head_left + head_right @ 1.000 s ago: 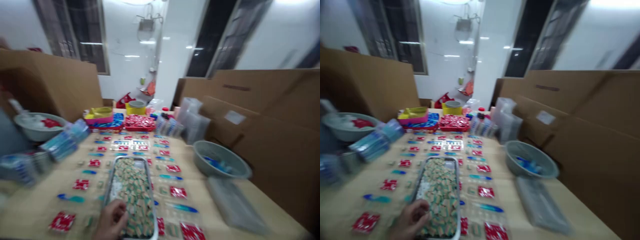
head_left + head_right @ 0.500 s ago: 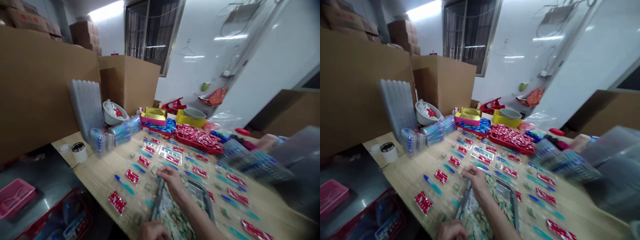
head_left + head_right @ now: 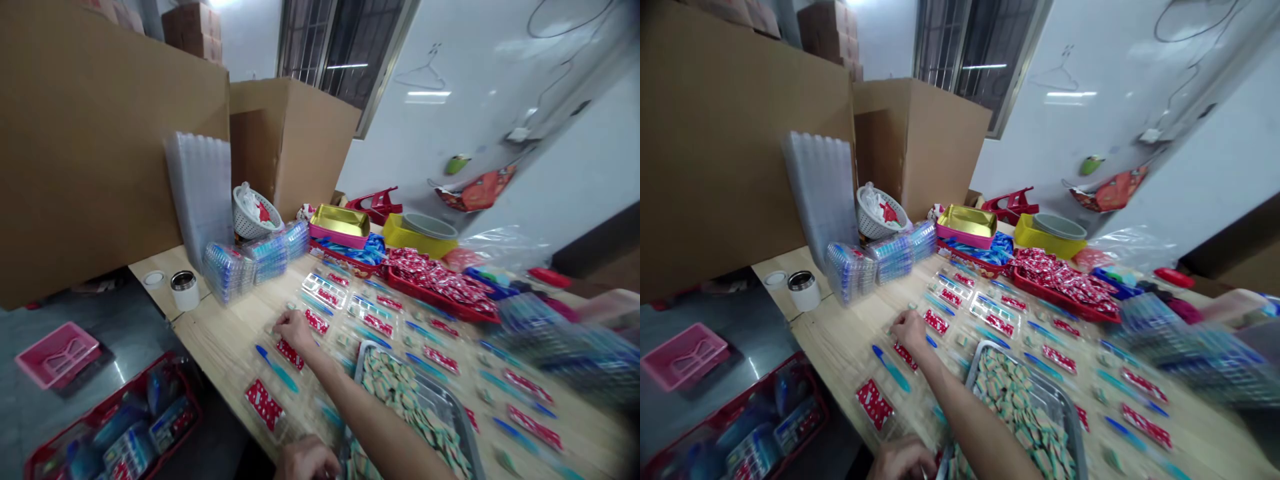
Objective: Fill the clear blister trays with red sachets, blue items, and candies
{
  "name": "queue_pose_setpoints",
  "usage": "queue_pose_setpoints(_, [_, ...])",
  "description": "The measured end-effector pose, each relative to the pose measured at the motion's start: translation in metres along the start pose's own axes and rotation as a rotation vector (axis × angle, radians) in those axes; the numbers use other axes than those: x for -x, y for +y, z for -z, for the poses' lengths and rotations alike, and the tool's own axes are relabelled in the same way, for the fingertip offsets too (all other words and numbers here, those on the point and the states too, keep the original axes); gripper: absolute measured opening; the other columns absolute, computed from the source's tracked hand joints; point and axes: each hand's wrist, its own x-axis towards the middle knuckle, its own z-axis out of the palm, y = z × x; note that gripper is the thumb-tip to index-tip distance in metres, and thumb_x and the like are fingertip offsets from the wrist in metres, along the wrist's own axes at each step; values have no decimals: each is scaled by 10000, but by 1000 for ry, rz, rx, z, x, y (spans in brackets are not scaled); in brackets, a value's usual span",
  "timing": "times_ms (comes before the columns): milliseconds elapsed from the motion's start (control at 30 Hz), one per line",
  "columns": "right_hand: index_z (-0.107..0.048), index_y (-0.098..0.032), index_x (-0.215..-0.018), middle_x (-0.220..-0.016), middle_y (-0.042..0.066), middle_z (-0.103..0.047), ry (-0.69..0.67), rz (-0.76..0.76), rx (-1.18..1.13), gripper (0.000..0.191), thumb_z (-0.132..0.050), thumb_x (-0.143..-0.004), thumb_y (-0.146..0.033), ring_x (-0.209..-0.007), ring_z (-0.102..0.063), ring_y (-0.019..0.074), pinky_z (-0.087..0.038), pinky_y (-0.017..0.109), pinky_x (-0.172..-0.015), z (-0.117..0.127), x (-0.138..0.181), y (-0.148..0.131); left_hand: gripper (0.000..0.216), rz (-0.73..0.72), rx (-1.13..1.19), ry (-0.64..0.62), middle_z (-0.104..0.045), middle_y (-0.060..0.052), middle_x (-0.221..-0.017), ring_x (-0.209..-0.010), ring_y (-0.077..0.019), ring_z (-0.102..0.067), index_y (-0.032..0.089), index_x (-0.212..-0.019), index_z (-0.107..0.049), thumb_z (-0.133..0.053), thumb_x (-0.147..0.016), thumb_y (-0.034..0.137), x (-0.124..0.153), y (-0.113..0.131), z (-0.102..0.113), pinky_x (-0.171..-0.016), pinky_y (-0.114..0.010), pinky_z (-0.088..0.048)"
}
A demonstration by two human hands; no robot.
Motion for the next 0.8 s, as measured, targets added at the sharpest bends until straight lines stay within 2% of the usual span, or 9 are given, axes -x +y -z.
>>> queue_pose_setpoints(100, [-717, -143, -657, -656, 51, -702, 7, 12, 140, 64, -669, -628, -112, -657, -631, 171, -398, 225, -576, -4, 4, -6, 604, 12, 35, -2, -567, -53, -697, -532, -96, -454, 163, -764, -681, -468, -736, 727, 0, 7, 4, -527, -216, -360])
queue_pose_setpoints(200, [-720, -142, -699, -736, 82, -717, 10, 59, 268, 84, -652, -655, -122, -729, -645, 197, -407, 246, -628, -5, 9, -12, 423, 27, 56, 13, -572, -46, -703, -519, -87, -452, 151, -757, -674, -591, -728, 565, 2, 15, 7, -511, -209, -348])
queue_pose_setpoints(367, [-703, -114, -773, -852, 153, -715, 3, 180, 467, 154, -569, -698, -98, -852, -641, 251, -373, 334, -834, -7, 19, -22, 243, 52, 40, 4, -592, -42, -731, -525, -84, -457, 156, -786, -679, -634, -716, 385, 5, 17, 9, -533, -207, -369])
queue_pose_setpoints(500, [-688, -117, -790, -872, 164, -707, -12, 245, 560, 152, -559, -711, -129, -864, -632, 270, -311, 390, -908, -12, 21, -23, 221, 63, 8, -5, -605, -44, -742, -525, -88, -478, 161, -793, -683, -637, -714, 362, 6, 17, 11, -535, -208, -390])
queue_pose_setpoints(700, [-676, -123, -789, -877, 147, -707, -10, 258, 581, 171, -508, -758, -135, -820, -629, 244, -324, 358, -820, -8, 17, -11, 239, 52, -9, -3, -612, -40, -730, -522, -96, -500, 164, -796, -682, -623, -723, 383, 9, 14, 11, -532, -213, -397])
queue_pose_setpoints(800, [-673, -133, -805, -862, 118, -706, -19, 310, 556, 175, -502, -773, -128, -811, -620, 221, -309, 340, -810, -2, 19, -10, 233, 55, -67, 8, -604, -34, -693, -528, -110, -508, 169, -788, -677, -618, -713, 381, 10, 15, 10, -546, -223, -409])
